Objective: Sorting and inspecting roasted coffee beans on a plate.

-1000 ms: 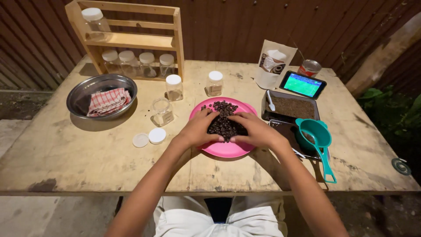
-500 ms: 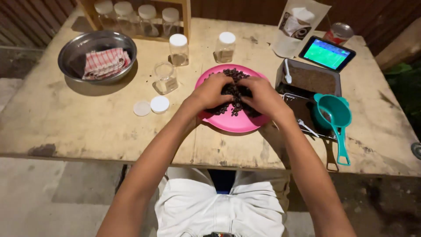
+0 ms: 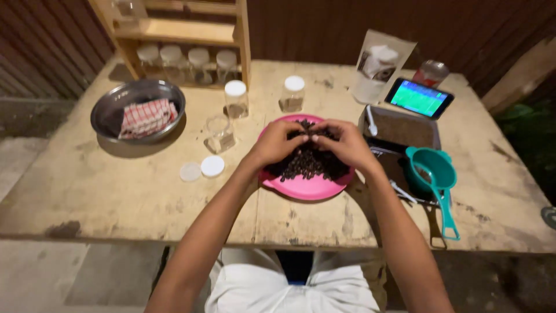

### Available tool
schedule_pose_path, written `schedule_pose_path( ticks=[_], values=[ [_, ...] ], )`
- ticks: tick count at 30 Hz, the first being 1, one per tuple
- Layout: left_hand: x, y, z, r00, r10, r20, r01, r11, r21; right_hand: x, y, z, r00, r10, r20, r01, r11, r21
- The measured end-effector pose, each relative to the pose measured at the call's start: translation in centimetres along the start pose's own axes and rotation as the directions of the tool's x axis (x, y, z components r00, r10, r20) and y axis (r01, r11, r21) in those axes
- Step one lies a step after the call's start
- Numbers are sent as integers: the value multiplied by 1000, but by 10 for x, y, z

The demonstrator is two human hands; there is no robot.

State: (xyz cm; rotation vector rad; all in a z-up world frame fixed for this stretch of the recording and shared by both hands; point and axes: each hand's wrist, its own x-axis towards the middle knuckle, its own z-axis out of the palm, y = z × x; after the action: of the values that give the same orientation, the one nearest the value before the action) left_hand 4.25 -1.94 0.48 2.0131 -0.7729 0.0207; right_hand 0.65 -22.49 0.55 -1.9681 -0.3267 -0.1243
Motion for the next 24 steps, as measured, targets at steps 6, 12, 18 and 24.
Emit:
schedule_pose_path(
  ticks=[6,12,18,24],
  values=[
    [5,18,-6,991,-132,-31,112,926,-360,-3,-34,-4,997,-65,-43,67,996,63],
    [3,19,-2,977,-181,-109,108,870,-482,-2,-35,-5,990,-114,-81,119,991,65],
    [-3,20,-8,992,-72,-106,31,937,-349,-10,-51,0,986,-133,-99,137,990,37],
    [-15,41,-23,996,-21,-89,-9,944,-329,-13,-55,1,988,-125,-88,129,990,52]
  ],
)
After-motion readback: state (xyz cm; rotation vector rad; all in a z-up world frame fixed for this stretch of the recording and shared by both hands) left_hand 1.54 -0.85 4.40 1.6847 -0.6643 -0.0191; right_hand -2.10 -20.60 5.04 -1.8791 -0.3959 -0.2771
